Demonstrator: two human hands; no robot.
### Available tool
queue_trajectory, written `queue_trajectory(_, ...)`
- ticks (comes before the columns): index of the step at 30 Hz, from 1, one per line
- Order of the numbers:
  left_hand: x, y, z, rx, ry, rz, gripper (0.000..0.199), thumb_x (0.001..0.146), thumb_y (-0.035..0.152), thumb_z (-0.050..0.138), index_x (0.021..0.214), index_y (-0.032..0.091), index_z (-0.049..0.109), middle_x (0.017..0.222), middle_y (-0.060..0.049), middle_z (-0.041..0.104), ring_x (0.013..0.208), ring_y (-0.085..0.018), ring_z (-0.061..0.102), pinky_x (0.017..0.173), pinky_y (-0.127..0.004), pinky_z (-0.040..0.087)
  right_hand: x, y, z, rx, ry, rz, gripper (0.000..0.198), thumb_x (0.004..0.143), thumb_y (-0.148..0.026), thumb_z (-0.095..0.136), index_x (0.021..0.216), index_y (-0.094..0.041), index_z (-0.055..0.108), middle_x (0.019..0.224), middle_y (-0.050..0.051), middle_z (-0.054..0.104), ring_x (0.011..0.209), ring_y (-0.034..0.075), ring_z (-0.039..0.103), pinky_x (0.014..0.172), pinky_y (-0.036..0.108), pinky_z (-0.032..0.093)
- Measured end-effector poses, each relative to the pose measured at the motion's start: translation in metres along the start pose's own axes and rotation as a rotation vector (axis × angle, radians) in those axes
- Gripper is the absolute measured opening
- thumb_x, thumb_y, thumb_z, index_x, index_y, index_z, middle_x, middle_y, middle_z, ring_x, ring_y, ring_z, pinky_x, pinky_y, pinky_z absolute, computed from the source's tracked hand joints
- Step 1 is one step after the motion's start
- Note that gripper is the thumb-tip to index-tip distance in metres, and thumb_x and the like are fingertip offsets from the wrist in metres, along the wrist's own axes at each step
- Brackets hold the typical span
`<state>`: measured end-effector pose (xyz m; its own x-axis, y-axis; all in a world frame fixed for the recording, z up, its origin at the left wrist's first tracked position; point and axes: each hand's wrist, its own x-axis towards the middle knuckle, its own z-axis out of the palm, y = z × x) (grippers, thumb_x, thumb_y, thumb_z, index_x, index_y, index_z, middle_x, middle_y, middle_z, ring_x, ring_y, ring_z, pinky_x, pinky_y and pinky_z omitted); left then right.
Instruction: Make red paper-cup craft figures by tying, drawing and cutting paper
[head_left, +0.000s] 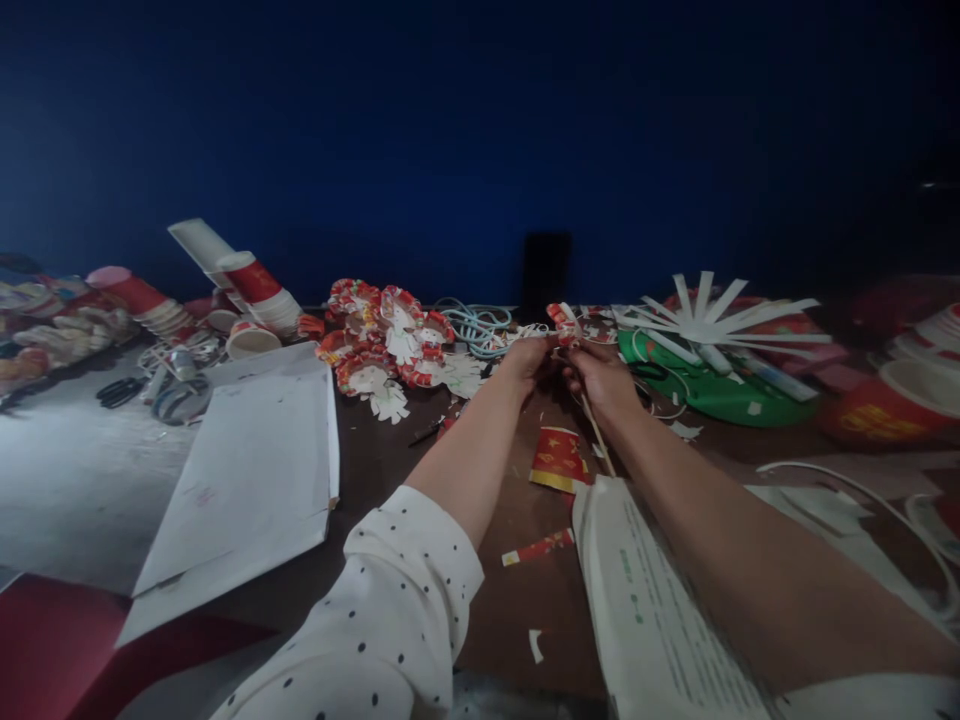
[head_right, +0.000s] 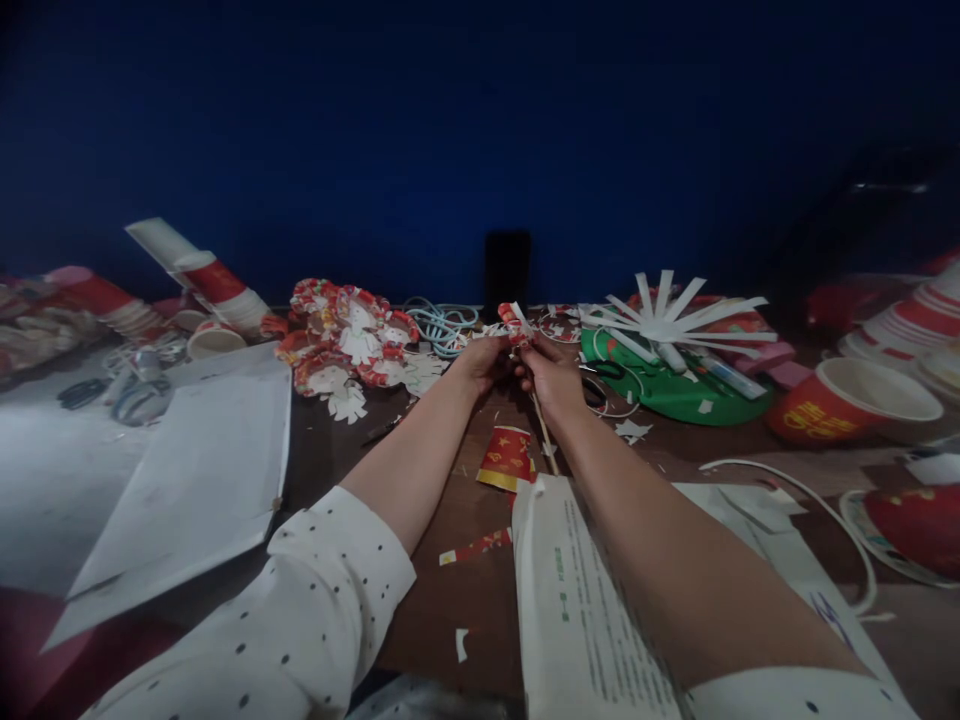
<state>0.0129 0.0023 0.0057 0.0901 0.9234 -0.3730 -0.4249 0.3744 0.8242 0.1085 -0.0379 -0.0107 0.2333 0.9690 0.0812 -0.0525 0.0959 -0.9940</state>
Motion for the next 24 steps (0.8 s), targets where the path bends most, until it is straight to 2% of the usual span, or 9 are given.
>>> queue_trajectory(3, 0.0026, -0.0013, -0.0024, 0.024, -0.055, 0.007, 0.019, 0.069, 0.016, 0.071, 0.06, 0.013, 0.055, 0.048, 0.005, 0.045, 0.043, -0.005, 0.041, 0.048, -0.019, 0.037, -0.0011, -0.0022, 0.0006, 0.138, -0.028, 0.101, 0.022, 0.064, -0.033, 0.071, 0.078, -0.02, 0.062, 0.057, -0.004, 0.058, 0.043, 0.007, 0.048, 0.036, 0.018, 0.032)
queue_trajectory(6, 0.0054, -0.0026, -0.0048, 0.021, -0.099, 0.009, 0.015, 0.069, 0.017, 0.072, 0.064, 0.012, 0.058, 0.05, 0.003, 0.05, 0.044, -0.005, 0.044, 0.048, -0.019, 0.038, -0.0012, -0.0036, 0.0013, 0.168, -0.037, 0.141, 0.019, 0.064, -0.03, 0.072, 0.069, -0.018, 0.059, 0.052, -0.004, 0.055, 0.041, 0.006, 0.045, 0.034, 0.017, 0.031)
queue_trajectory(11, 0.0074, -0.0037, -0.0066, 0.032, -0.151, 0.008, 0.013, 0.071, 0.018, 0.069, 0.064, 0.011, 0.06, 0.054, 0.001, 0.057, 0.043, -0.005, 0.046, 0.045, -0.018, 0.037, -0.0005, -0.0043, 0.0018, 0.226, -0.067, 0.177, 0.015, 0.065, -0.024, 0.072, 0.07, -0.016, 0.06, 0.053, -0.003, 0.056, 0.042, 0.005, 0.045, 0.033, 0.014, 0.03)
queue_trajectory(17, 0.0074, -0.0034, -0.0063, 0.051, -0.131, 0.012, 0.011, 0.069, 0.018, 0.069, 0.064, 0.012, 0.061, 0.05, 0.001, 0.055, 0.04, -0.005, 0.044, 0.044, -0.019, 0.035, 0.0006, -0.0022, 0.0017, 0.299, -0.073, 0.166, 0.02, 0.062, -0.02, 0.073, 0.077, -0.017, 0.061, 0.057, -0.004, 0.057, 0.044, 0.005, 0.047, 0.032, 0.013, 0.03)
queue_trajectory(24, 0.0056, -0.0033, -0.0069, 0.035, -0.209, 0.05, 0.006, 0.07, 0.015, 0.066, 0.067, 0.011, 0.064, 0.049, 0.002, 0.053, 0.042, -0.005, 0.045, 0.045, -0.018, 0.033, 0.0015, -0.0069, -0.0012, 0.44, -0.123, 0.281, 0.021, 0.059, -0.012, 0.073, 0.076, -0.016, 0.062, 0.063, -0.003, 0.059, 0.045, 0.004, 0.047, 0.031, 0.011, 0.03)
